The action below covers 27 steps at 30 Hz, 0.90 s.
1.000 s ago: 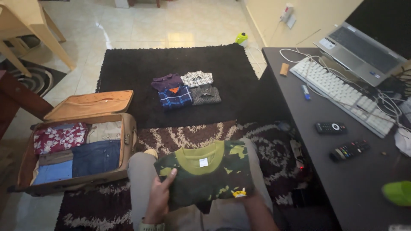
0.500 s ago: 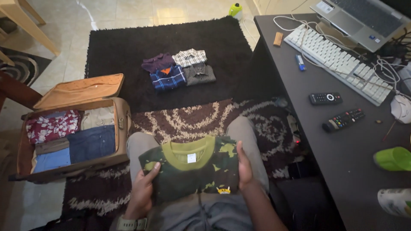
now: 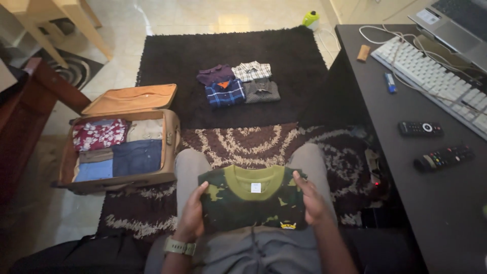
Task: Folding clothes and packing them into a suitcase on the floor.
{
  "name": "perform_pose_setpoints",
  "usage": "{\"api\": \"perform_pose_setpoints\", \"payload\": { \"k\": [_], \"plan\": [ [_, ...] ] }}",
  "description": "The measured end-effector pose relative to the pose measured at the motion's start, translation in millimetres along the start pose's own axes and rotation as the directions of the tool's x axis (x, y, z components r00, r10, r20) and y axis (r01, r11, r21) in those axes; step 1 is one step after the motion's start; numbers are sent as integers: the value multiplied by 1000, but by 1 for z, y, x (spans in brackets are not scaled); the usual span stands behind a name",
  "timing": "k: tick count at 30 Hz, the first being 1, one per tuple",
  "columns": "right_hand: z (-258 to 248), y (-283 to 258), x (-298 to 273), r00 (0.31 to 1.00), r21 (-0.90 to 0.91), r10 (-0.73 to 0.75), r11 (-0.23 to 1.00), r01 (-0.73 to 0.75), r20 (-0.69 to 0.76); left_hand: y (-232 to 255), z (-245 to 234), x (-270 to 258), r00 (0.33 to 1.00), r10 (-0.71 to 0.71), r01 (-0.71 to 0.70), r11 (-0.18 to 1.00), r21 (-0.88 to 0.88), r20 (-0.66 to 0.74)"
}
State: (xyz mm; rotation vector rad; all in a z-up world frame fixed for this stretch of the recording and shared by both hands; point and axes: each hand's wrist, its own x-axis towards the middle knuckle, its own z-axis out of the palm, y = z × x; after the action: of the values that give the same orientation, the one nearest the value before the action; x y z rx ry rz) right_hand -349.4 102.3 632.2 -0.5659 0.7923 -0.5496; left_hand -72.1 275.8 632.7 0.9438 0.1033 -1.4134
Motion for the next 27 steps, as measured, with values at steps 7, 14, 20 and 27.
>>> {"api": "perform_pose_setpoints", "payload": {
  "k": [7,14,20,27],
  "plan": [
    [-8,-11,5,997,-19,36,999,-38,-74,0,16,-9,1000,-11,10,998,65,12],
    [-11,-28,6,998,12,48,999,-48,48,0,12,-14,936,103,-20,970,-242,337],
    [57,-25,-2,900,493,-280,866,87,334,-5,92,-44,900,204,-33,912,-408,385],
    [-35,92,97,953,354,-223,925,140,207,17,151,37,890,208,-29,914,-404,406]
  ]
}}
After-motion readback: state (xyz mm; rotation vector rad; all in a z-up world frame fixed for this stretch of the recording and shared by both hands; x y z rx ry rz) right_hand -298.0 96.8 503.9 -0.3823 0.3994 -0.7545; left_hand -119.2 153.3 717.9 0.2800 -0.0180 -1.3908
